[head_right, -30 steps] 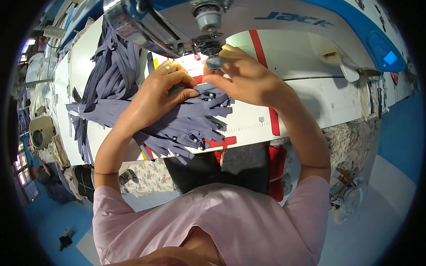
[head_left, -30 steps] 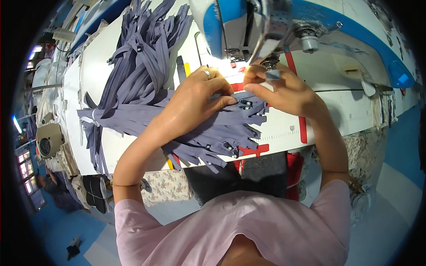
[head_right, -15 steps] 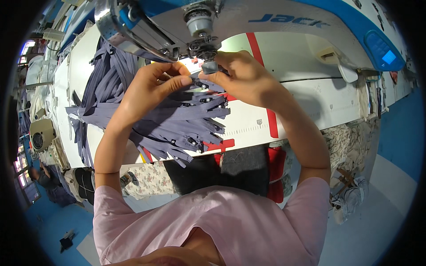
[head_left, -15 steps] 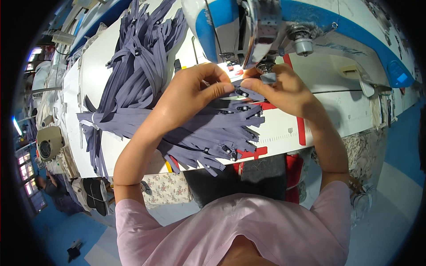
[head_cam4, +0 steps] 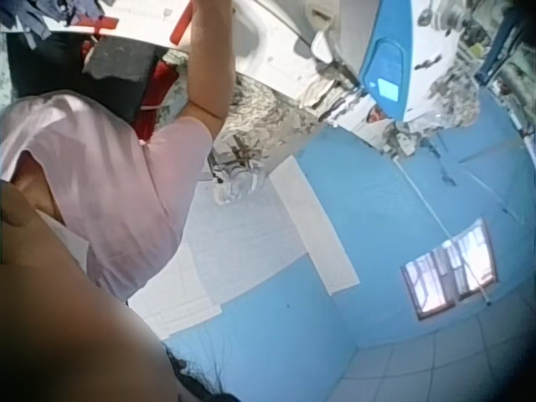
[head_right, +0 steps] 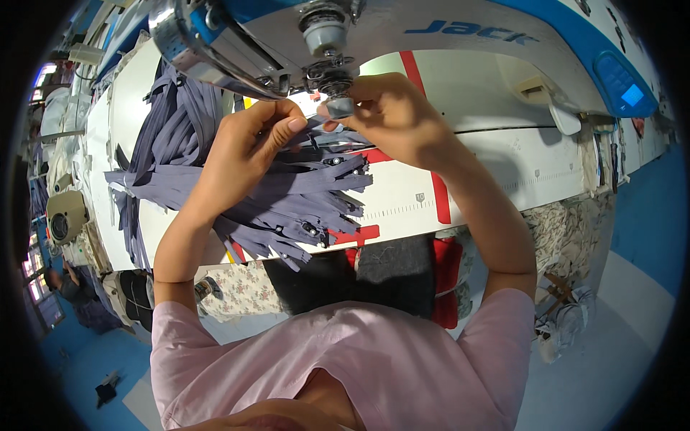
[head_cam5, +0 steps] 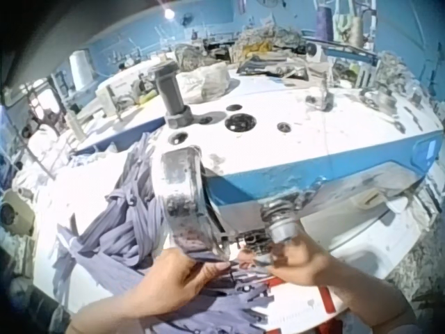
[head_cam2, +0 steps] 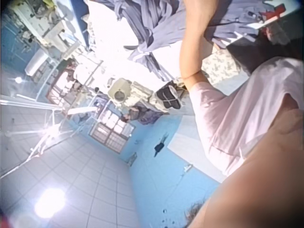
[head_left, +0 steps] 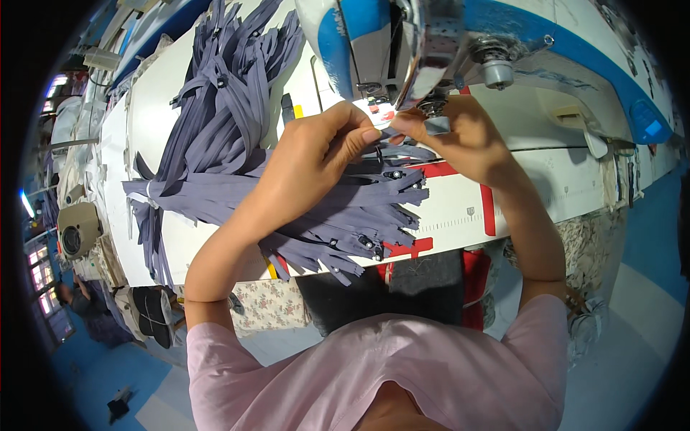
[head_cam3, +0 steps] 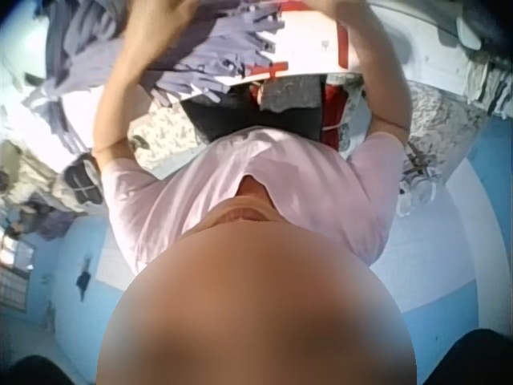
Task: Operating an industrial sewing machine to process or attach zippers to fabric strips.
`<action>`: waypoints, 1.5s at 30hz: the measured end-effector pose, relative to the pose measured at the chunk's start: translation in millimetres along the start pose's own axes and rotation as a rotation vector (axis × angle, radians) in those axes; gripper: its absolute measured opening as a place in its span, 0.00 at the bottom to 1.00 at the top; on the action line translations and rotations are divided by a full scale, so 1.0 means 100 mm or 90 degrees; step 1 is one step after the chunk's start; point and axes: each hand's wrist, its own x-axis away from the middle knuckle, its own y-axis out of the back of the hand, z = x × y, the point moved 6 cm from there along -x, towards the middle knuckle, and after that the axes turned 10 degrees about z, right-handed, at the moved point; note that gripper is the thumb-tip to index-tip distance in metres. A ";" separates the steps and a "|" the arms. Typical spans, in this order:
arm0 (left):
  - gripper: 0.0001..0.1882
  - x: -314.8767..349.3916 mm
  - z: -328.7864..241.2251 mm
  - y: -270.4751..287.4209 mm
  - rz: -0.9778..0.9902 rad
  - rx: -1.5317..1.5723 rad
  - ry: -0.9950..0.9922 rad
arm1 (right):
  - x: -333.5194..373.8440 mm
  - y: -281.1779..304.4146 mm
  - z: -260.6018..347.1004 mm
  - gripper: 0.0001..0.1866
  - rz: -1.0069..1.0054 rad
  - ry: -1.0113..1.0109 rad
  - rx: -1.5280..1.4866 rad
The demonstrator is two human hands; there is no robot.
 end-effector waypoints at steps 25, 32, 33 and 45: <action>0.10 -0.06 -0.05 -0.15 -0.152 -0.407 -0.214 | -0.02 -0.09 -0.06 0.18 -0.079 0.016 0.358; 0.09 -0.08 0.01 -0.11 -0.128 -0.321 -0.215 | 0.02 -0.03 0.00 0.15 -0.117 0.130 0.389; 0.10 -0.06 0.00 -0.10 -0.126 -0.318 -0.213 | 0.01 -0.03 0.00 0.13 -0.126 0.136 0.384; 0.08 -0.14 0.06 -0.15 -0.160 -0.372 -0.225 | 0.07 0.00 0.06 0.11 -0.127 0.225 0.405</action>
